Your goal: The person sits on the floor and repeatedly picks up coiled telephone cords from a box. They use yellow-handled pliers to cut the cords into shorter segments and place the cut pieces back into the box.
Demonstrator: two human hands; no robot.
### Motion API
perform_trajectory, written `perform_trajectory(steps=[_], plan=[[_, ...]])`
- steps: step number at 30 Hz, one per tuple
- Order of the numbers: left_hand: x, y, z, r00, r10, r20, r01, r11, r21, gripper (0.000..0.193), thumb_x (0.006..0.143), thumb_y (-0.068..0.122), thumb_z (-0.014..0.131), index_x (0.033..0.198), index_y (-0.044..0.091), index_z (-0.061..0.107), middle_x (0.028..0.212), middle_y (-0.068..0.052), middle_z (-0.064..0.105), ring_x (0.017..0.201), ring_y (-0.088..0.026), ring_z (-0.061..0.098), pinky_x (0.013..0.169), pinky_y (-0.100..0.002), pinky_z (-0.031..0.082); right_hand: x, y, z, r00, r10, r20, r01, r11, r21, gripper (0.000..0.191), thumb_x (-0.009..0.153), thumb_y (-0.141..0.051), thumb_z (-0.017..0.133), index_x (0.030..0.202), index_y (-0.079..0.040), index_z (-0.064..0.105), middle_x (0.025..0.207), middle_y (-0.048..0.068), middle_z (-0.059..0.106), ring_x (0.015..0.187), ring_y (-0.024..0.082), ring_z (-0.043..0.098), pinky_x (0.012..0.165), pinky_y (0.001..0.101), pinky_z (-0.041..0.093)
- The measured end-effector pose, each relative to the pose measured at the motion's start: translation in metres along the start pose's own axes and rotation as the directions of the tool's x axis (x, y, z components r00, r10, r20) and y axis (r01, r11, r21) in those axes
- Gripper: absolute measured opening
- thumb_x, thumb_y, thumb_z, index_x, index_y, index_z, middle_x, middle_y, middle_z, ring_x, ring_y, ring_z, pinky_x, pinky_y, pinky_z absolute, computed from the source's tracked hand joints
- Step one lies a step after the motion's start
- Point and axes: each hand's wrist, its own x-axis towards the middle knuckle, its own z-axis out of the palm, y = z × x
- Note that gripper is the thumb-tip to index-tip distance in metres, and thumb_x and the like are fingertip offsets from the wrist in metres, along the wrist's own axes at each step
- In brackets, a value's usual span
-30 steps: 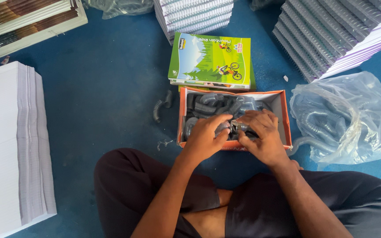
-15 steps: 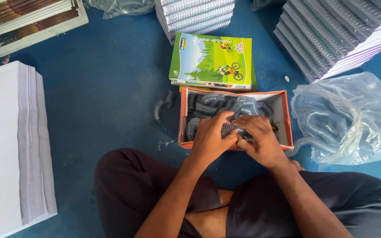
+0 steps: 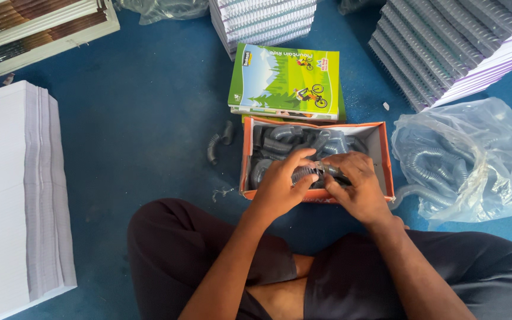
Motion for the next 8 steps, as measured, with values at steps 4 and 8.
perform_trajectory(steps=[4,8], plan=[[-0.001,-0.0009,-0.0013,0.999,-0.042,-0.006,0.042,0.998,0.038,0.05,0.091,0.006,0.068,0.139,0.005,0.053,0.111,-0.017,0.076,0.101,-0.034,0.076,0.086,-0.04,0.058,0.0008,-0.0002,-0.0003,1.0,-0.024,-0.003,0.024,1.0,0.008,0.032,0.085,-0.013,0.075,0.116,-0.006,0.068,0.117,0.008,0.071,0.114,0.028,0.063,0.107,0.0416,0.04],[0.0023,-0.0005,0.0047,0.989,-0.14,-0.041,0.143,0.986,0.089,0.052,0.085,0.008,0.07,0.135,0.008,0.056,0.107,-0.016,0.077,0.092,-0.032,0.077,0.079,-0.04,0.06,0.0006,-0.0014,0.0014,0.999,-0.038,0.027,0.038,0.999,0.025,0.035,0.085,-0.015,0.077,0.118,-0.008,0.069,0.12,0.009,0.071,0.114,0.028,0.063,0.106,0.0413,0.041]])
